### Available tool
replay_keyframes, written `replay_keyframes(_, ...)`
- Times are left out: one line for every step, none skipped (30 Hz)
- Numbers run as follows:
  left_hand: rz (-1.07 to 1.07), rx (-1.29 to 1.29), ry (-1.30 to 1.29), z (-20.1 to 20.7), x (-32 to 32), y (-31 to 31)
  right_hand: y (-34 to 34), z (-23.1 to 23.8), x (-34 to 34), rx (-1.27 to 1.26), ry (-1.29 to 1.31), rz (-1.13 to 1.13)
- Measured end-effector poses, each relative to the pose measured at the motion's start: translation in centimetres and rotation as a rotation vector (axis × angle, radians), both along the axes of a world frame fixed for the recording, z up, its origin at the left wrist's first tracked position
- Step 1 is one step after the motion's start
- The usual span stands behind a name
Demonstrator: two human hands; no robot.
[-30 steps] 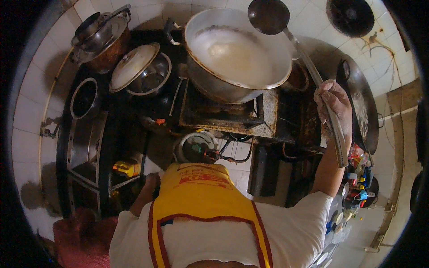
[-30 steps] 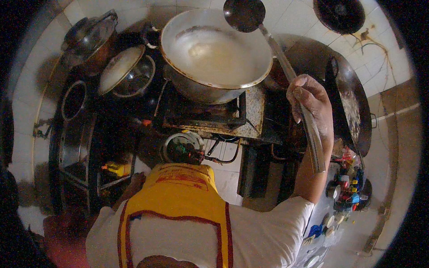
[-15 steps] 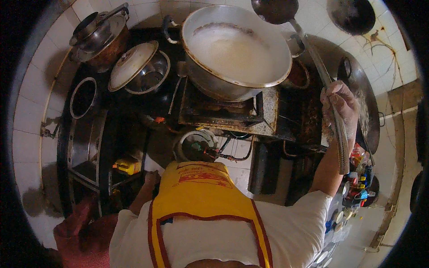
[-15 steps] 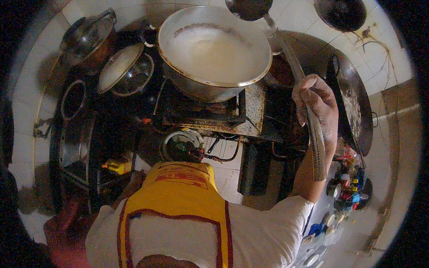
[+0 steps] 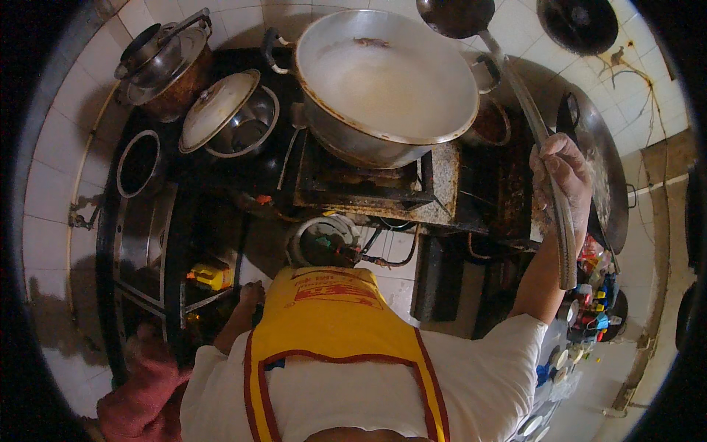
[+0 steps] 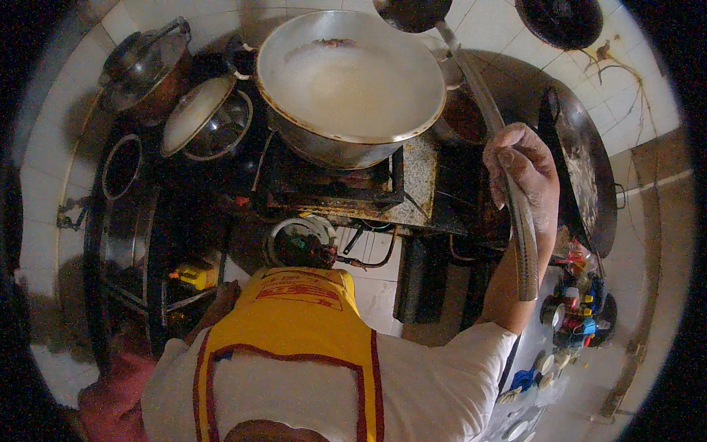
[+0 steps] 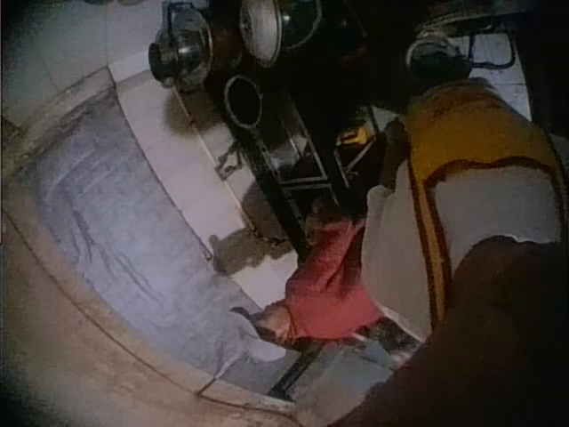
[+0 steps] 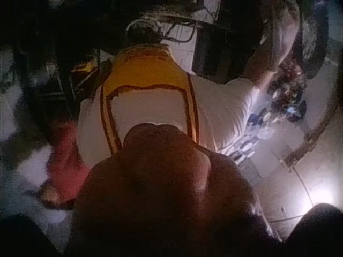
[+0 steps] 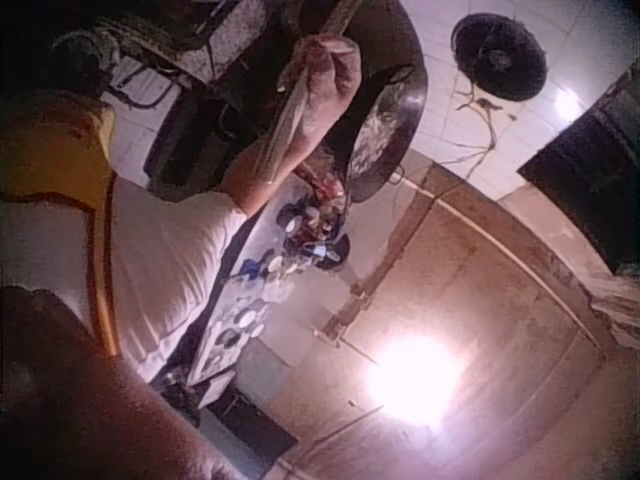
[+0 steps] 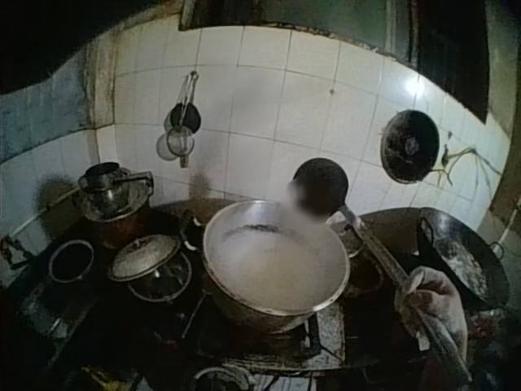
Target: The person stirs a large pot of boiling liquid on a gas stove using a ladle, then covers the pot with a lid. They move to a prep table and handle dough pieces, then carry a small pot of cooked filling to a table and stir it with a spoon.
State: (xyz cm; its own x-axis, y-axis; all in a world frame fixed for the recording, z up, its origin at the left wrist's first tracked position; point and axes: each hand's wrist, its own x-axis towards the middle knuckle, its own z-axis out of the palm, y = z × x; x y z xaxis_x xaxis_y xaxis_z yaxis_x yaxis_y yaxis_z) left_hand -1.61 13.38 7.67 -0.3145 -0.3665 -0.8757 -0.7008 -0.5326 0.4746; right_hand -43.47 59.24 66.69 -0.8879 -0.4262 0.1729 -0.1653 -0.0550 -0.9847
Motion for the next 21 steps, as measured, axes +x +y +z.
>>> replay_keyframes(0.001,0.022,0.039,-0.6,0.2,0.0,0.0,0.0,-0.1,-0.006,0.000,0.007)
replay_keyframes(0.043,0.027,0.073,-1.2,0.4,0.0,0.1,0.0,-0.2,-0.012,0.000,0.014)
replay_keyframes(0.085,0.031,0.106,-1.7,0.6,0.0,0.1,0.0,-0.3,-0.018,-0.001,0.021)
replay_keyframes(0.131,0.023,0.022,-2.0,0.7,-0.1,0.1,-0.1,-0.3,-0.021,0.001,0.023)
replay_keyframes(0.073,0.007,0.077,-2.3,0.8,-0.1,0.1,-0.1,-0.4,-0.024,0.003,0.024)
replay_keyframes(0.018,-0.021,0.014,-2.4,0.8,-0.2,0.2,-0.1,-0.4,-0.026,0.004,0.025)
replay_keyframes(-0.037,-0.049,-0.048,-2.4,0.8,-0.3,0.2,-0.1,-0.4,-0.027,0.005,0.023)
replay_keyframes(-0.059,-0.080,-0.067,-2.4,0.7,-0.3,0.2,-0.2,-0.5,-0.028,0.005,0.021)
replay_keyframes(-0.081,-0.112,-0.086,-2.4,0.6,-0.3,0.3,-0.2,-0.5,-0.030,-0.003,0.013)
replay_keyframes(-0.104,-0.144,-0.104,-2.4,0.5,-0.3,0.3,-0.2,-0.5,-0.031,-0.002,0.021)
replay_keyframes(-0.127,-0.176,-0.123,-2.4,0.5,-0.2,0.3,-0.2,-0.5,-0.032,-0.010,0.024)
replay_keyframes(-0.150,-0.207,-0.142,-2.5,0.5,-0.2,0.3,-0.2,-0.5,-0.033,-0.017,0.027)
replay_keyframes(-0.172,-0.239,-0.160,-2.6,0.5,-0.2,0.3,-0.2,-0.5,-0.033,-0.013,0.027)
replay_keyframes(-0.151,-0.248,-0.140,-2.8,0.6,-0.1,0.3,-0.2,-0.5,-0.035,-0.009,0.027)
replay_keyframes(-0.129,-0.258,-0.120,-3.0,0.6,-0.1,0.3,-0.2,-0.5,-0.044,-0.010,0.033)
replay_keyframes(-0.108,-0.267,-0.101,-3.1,0.7,-0.1,0.4,-0.2,-0.4,-0.039,-0.010,0.029)
replay_keyframes(-0.179,-0.247,-0.118,-3.2,0.7,-0.2,0.4,-0.2,-0.3,-0.040,-0.015,0.030)
replay_keyframes(-0.214,-0.241,-0.119,-3.3,0.6,-0.3,0.4,-0.2,-0.3,-0.041,-0.020,0.032)
replay_keyframes(-0.232,-0.241,-0.115,-3.3,0.5,-0.4,0.5,-0.2,-0.3,-0.038,-0.022,0.027)
replay_keyframes(-0.240,-0.241,-0.107,-3.3,0.3,-0.4,0.6,-0.2,-0.2,-0.035,-0.025,0.022)
replay_keyframes(-0.248,-0.241,-0.097,-3.3,0.1,-0.4,0.7,-0.2,-0.2,-0.040,-0.035,0.016)
